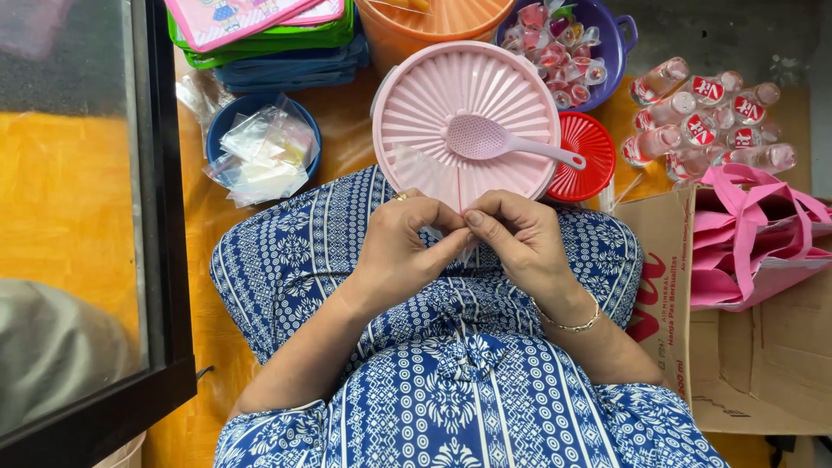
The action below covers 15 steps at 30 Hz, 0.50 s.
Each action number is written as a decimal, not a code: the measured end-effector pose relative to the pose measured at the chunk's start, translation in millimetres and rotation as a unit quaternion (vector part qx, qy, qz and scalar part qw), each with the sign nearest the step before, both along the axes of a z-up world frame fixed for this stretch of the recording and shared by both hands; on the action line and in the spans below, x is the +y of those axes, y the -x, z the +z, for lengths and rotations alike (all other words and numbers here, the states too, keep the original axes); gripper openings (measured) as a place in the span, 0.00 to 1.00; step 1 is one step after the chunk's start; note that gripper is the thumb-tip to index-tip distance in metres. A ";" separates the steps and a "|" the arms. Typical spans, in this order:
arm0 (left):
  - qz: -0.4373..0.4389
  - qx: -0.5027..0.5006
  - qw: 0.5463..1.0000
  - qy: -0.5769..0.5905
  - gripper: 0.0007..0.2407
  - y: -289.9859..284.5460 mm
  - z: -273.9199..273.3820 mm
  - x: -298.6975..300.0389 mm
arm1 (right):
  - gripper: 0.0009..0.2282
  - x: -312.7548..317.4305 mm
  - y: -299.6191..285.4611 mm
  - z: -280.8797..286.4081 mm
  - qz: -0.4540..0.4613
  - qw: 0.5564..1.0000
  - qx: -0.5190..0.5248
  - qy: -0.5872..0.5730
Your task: The person is packing small jelly cups and snacks into individual plastic bags while sitting on the floor.
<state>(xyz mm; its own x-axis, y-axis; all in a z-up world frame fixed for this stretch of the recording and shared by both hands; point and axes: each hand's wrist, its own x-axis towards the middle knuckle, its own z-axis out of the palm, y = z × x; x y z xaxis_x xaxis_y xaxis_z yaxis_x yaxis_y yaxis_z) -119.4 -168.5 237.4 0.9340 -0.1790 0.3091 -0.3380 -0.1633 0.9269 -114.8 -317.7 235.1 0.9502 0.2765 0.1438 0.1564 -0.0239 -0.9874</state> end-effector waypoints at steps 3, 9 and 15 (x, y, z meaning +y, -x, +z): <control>-0.029 0.036 0.998 0.050 0.01 -0.1 -1.0 2.2 | 0.06 -1.5 -0.3 -2.8 0.008 1.000 -0.012 -0.002; -0.010 0.038 0.997 0.070 0.02 4.1 -7.2 -0.6 | 0.08 -3.4 0.3 1.1 -0.005 0.983 -0.132 0.129; 0.167 -0.135 0.975 -0.049 0.05 -0.2 -6.4 12.0 | 0.08 -19.3 1.2 2.6 -0.031 0.953 -0.210 0.217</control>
